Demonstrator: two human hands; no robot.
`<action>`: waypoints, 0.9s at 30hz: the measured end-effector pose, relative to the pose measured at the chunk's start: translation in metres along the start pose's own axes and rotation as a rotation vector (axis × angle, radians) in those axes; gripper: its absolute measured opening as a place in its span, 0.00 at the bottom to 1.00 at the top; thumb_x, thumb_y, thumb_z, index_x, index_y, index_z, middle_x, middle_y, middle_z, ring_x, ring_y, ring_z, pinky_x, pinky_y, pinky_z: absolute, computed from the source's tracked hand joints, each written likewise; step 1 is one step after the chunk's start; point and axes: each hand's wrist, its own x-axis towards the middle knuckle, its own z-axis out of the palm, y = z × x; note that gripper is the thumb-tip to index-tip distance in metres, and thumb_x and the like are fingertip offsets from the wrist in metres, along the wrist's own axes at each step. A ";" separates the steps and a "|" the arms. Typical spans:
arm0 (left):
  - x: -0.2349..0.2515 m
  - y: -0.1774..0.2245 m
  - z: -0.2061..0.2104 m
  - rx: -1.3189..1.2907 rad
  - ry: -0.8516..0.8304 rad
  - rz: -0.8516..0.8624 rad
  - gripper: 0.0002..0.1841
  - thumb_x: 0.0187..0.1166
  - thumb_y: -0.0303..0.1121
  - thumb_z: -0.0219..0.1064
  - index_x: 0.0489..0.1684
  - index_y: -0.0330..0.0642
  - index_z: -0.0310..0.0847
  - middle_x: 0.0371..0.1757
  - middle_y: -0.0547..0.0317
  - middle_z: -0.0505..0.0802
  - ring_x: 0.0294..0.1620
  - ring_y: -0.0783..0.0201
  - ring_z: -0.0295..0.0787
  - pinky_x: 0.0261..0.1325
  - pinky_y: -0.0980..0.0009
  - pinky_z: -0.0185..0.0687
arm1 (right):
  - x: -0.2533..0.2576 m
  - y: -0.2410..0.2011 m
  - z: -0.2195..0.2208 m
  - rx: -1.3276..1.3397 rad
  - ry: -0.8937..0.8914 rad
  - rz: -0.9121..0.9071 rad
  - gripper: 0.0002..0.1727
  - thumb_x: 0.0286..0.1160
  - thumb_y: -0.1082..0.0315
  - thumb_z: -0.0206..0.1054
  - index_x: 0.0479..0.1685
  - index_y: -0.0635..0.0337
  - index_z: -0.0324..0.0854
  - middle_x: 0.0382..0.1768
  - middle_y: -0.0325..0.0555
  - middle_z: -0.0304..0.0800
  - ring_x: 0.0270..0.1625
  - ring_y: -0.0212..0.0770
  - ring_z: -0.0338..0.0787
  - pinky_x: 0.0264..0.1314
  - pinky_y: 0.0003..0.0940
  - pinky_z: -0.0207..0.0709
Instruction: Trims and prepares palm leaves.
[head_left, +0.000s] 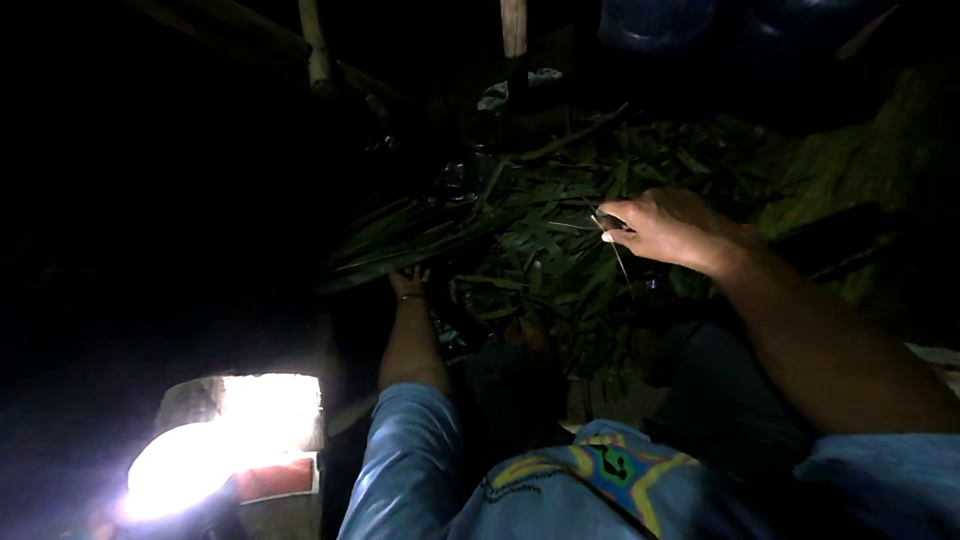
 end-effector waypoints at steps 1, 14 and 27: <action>0.003 -0.001 -0.003 -0.019 0.001 0.006 0.32 0.94 0.54 0.40 0.92 0.45 0.48 0.91 0.44 0.61 0.87 0.45 0.64 0.78 0.41 0.71 | 0.001 -0.001 0.000 0.002 -0.005 -0.003 0.12 0.83 0.60 0.69 0.54 0.57 0.86 0.36 0.56 0.91 0.43 0.60 0.92 0.44 0.63 0.80; -0.015 0.057 0.050 0.050 -0.123 0.404 0.26 0.96 0.43 0.46 0.89 0.44 0.51 0.76 0.44 0.72 0.71 0.53 0.76 0.70 0.52 0.78 | 0.005 0.002 0.000 0.030 0.023 0.053 0.11 0.82 0.60 0.69 0.53 0.55 0.86 0.38 0.56 0.91 0.45 0.60 0.92 0.46 0.63 0.81; -0.157 0.061 0.103 0.523 -0.912 1.242 0.12 0.85 0.23 0.60 0.55 0.21 0.82 0.51 0.49 0.92 0.52 0.76 0.89 0.64 0.74 0.84 | -0.012 0.010 -0.004 0.600 0.293 -0.291 0.26 0.77 0.46 0.70 0.60 0.60 0.86 0.37 0.42 0.91 0.33 0.33 0.87 0.41 0.36 0.84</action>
